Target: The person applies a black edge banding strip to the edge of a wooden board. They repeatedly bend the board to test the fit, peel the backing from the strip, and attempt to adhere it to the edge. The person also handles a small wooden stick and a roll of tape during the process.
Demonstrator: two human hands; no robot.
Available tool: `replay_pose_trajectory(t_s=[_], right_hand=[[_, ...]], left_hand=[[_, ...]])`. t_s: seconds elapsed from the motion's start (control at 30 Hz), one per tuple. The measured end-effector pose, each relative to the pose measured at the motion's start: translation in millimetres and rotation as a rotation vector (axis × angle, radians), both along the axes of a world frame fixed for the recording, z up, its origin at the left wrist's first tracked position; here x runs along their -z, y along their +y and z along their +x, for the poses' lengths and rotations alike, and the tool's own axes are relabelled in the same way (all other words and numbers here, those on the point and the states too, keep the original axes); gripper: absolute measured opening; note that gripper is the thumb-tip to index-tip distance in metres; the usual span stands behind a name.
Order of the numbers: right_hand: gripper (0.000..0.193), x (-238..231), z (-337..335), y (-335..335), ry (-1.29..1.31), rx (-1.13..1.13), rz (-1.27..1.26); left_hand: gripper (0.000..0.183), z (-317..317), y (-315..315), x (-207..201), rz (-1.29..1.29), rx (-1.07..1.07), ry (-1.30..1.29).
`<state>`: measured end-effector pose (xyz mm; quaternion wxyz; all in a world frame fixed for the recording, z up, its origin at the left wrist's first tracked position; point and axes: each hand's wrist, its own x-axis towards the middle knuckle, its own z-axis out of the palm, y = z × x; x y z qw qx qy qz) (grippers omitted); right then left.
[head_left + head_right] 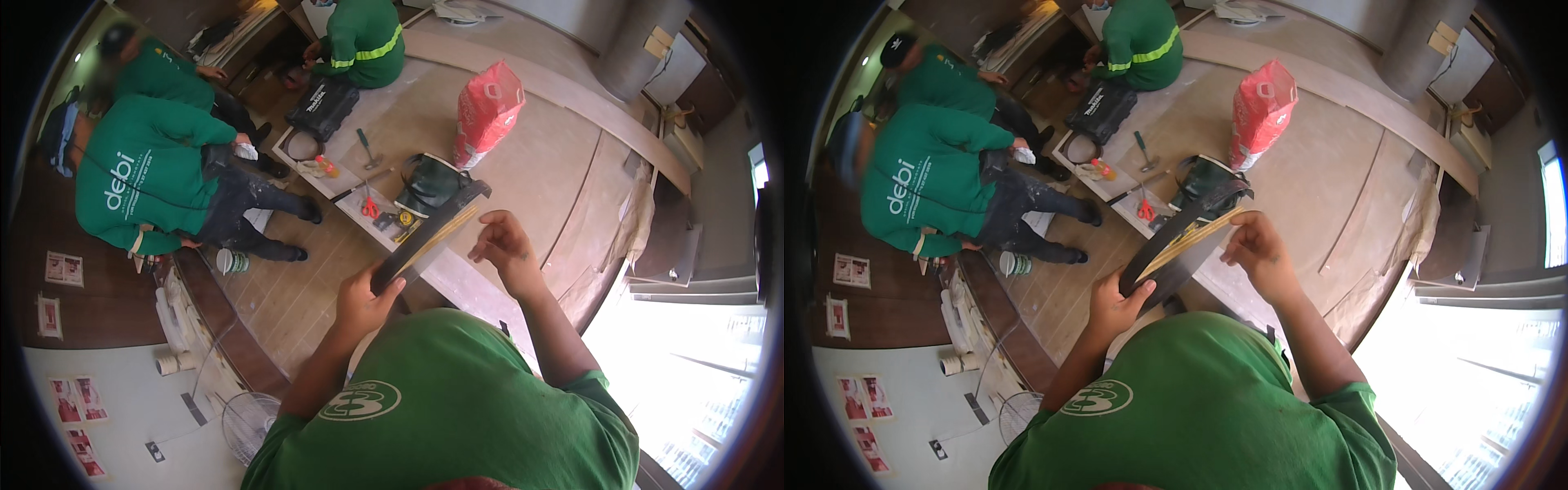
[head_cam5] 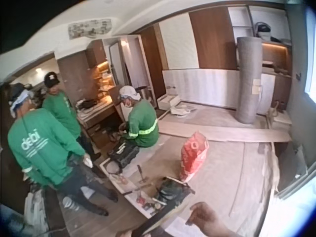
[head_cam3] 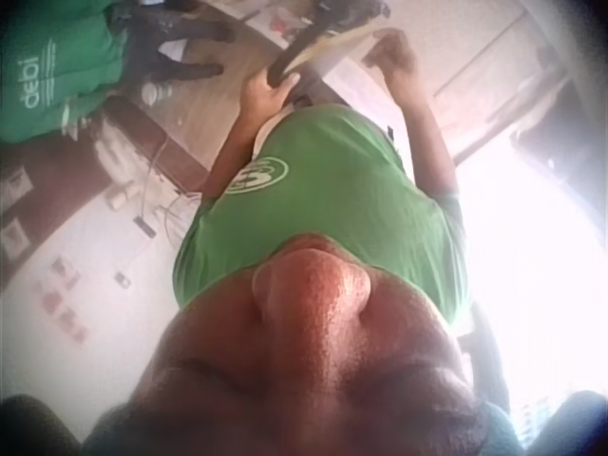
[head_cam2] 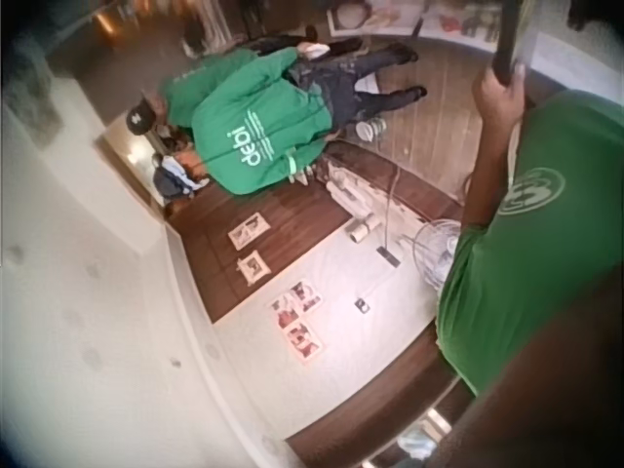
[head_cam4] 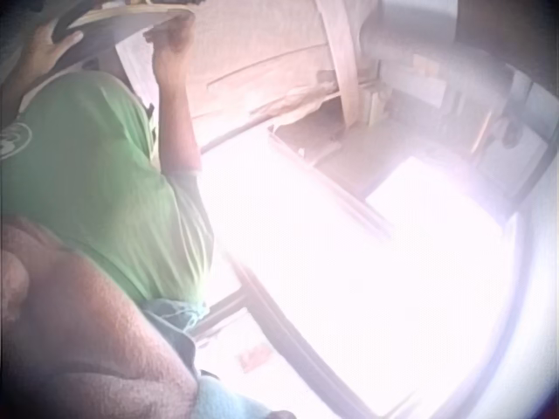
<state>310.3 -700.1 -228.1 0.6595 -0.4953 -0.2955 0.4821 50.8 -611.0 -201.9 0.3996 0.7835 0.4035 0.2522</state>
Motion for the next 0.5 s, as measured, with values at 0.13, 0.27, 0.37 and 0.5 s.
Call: replay_pose_trajectory(t_s=[0.13, 0.27, 0.37, 0.5], right_hand=[[0.013, -7, 4, 6, -0.049, 0.013, -0.03], [0.014, 12, 29, 8, -0.135, 0.173, -0.056], [0.012, 24, 58, 8, -0.075, 0.226, -0.12], [0.02, 55, 92, 6, -0.018, 0.24, -0.266]], left_hand=[[0.029, 0, -5, 5, 0.033, -0.007, -0.042], [0.026, -6, 0, -3, 0.054, -0.015, -0.051], [0.026, -11, 5, -15, 0.032, -0.009, -0.086], [0.026, -18, 14, -27, -0.021, -0.008, -0.114]])
